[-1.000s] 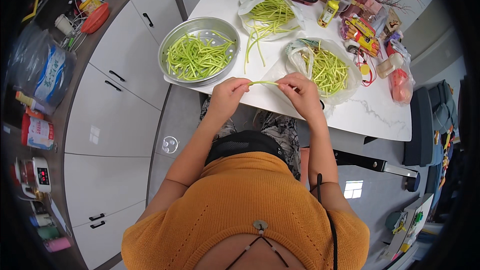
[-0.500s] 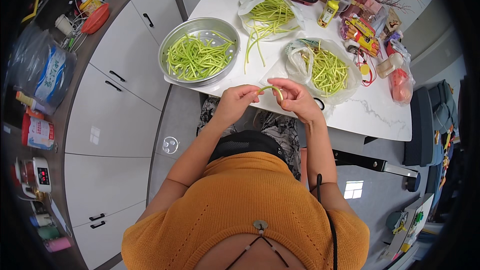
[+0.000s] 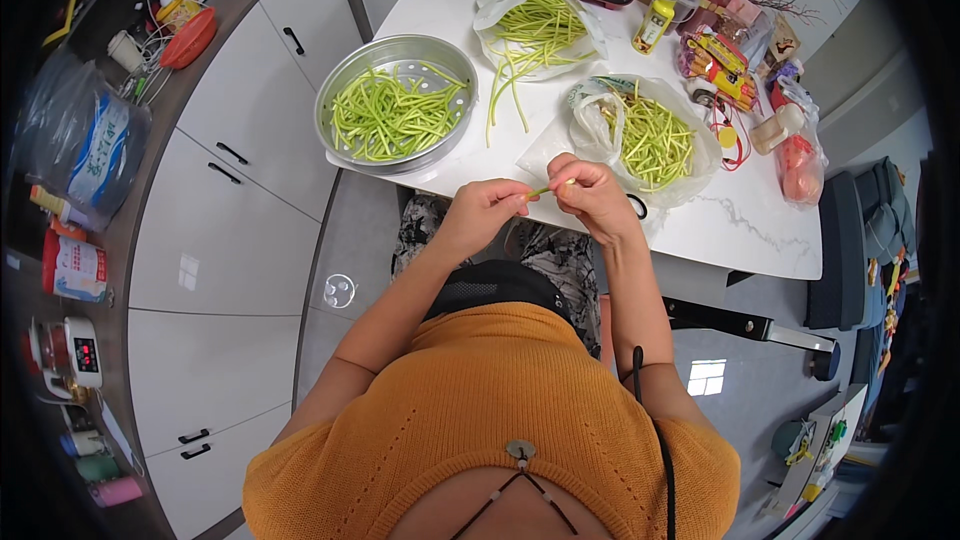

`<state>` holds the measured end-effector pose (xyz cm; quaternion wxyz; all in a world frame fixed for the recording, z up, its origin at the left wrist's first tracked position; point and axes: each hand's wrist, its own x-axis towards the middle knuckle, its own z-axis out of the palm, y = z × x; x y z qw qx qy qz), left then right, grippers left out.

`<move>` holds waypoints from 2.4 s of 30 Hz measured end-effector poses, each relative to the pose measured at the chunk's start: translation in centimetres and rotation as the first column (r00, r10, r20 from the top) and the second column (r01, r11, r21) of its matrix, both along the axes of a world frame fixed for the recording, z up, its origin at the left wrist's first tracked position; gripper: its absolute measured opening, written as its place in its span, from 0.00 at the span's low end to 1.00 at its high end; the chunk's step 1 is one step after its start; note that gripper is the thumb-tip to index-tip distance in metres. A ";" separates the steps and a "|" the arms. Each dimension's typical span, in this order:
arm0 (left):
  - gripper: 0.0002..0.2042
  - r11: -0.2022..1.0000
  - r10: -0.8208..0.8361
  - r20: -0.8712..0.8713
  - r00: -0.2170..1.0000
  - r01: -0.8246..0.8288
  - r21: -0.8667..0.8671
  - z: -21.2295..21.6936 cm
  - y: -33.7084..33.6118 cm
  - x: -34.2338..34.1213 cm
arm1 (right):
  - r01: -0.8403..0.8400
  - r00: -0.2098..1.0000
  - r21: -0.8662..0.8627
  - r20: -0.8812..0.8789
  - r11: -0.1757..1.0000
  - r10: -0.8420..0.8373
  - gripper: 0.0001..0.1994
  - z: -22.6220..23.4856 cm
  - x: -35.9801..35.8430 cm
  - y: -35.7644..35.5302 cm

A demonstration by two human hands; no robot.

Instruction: The person prepares long green beans by hand on a kitchen counter, snapping off the ends and stripping the strings before placing the cleaned beans into a metal bowl.

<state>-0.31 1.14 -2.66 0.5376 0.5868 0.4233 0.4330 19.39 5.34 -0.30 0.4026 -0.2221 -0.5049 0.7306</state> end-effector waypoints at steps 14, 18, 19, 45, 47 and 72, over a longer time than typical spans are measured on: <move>0.09 0.978 0.193 0.120 0.974 -0.202 0.061 0.6 0.5 -0.5 | -0.016 0.999 0.013 0.037 1.000 0.015 0.23 0.7 -0.1 -0.6; 0.09 0.982 0.185 0.097 0.978 -0.188 0.023 1.3 0.1 -0.2 | -0.041 0.998 0.022 0.044 0.999 0.040 0.20 0.8 -0.6 -0.8; 0.09 0.983 0.178 0.089 0.980 -0.181 0.025 1.3 0.1 -0.2 | -0.037 0.998 0.018 0.051 0.999 0.036 0.20 0.9 -0.6 -0.9; 0.09 0.978 0.202 0.181 0.962 -0.189 -0.089 1.4 0.0 0.1 | 0.359 0.925 0.032 0.125 0.933 -0.360 0.11 0.1 -1.6 -0.7; 0.09 0.976 0.205 0.218 0.954 -0.183 -0.119 1.0 0.1 0.1 | 0.397 0.881 0.126 0.224 0.909 -0.416 0.09 0.2 -1.7 -0.9; 0.08 0.878 0.466 0.507 0.725 -0.450 -0.164 0.6 2.2 -3.8 | 0.319 0.021 0.916 0.249 0.243 -0.968 0.10 2.0 7.5 3.1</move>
